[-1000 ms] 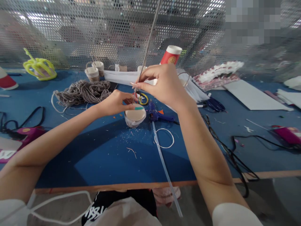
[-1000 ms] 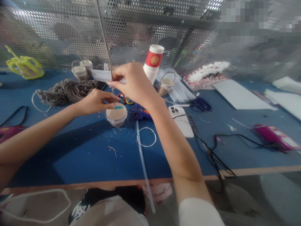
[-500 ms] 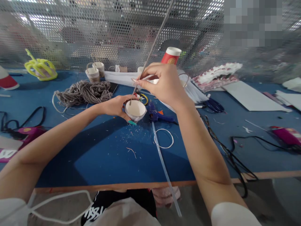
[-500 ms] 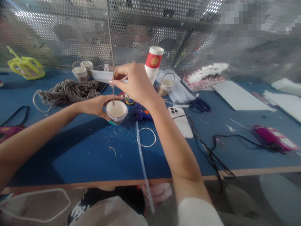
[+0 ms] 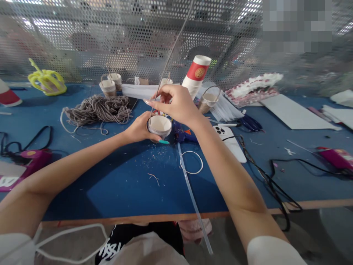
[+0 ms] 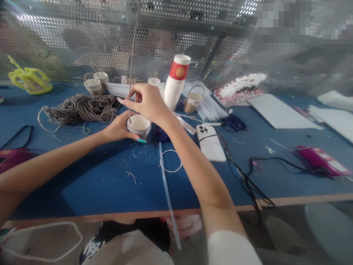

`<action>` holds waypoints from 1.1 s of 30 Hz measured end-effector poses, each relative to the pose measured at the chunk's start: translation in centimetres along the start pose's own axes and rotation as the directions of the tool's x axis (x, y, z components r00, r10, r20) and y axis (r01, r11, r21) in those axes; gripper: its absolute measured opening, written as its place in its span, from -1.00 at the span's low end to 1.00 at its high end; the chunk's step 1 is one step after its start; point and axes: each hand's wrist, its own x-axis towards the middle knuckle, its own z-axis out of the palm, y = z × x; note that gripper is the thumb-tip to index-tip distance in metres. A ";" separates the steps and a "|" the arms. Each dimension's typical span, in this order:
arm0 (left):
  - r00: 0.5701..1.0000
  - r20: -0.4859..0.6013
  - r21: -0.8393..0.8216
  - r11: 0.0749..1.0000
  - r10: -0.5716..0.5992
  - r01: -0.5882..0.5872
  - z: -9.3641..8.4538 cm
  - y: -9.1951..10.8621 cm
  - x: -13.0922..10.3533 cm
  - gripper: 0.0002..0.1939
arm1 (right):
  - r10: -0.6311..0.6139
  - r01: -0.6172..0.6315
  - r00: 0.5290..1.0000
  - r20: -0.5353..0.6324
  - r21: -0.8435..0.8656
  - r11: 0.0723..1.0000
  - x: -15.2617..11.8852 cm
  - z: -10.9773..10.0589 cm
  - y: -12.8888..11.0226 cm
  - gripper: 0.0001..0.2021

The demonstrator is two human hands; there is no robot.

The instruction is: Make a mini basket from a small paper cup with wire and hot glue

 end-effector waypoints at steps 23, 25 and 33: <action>0.991 -0.113 -0.067 0.995 0.068 -0.075 2.3 0.5 -1.9 -0.23 | 0.131 -0.142 0.989 0.072 0.168 0.976 -0.2 2.5 0.7 -0.68; 0.991 -0.110 -0.067 0.994 0.080 -0.088 2.2 0.5 -1.9 -0.24 | 0.155 -0.167 0.984 0.083 0.171 0.971 -0.1 2.5 0.7 -0.70; 0.994 -0.088 -0.055 0.996 0.070 -0.075 2.1 0.4 -1.9 -0.13 | 0.214 -0.231 0.970 0.111 0.169 0.958 0.3 1.9 0.9 -0.83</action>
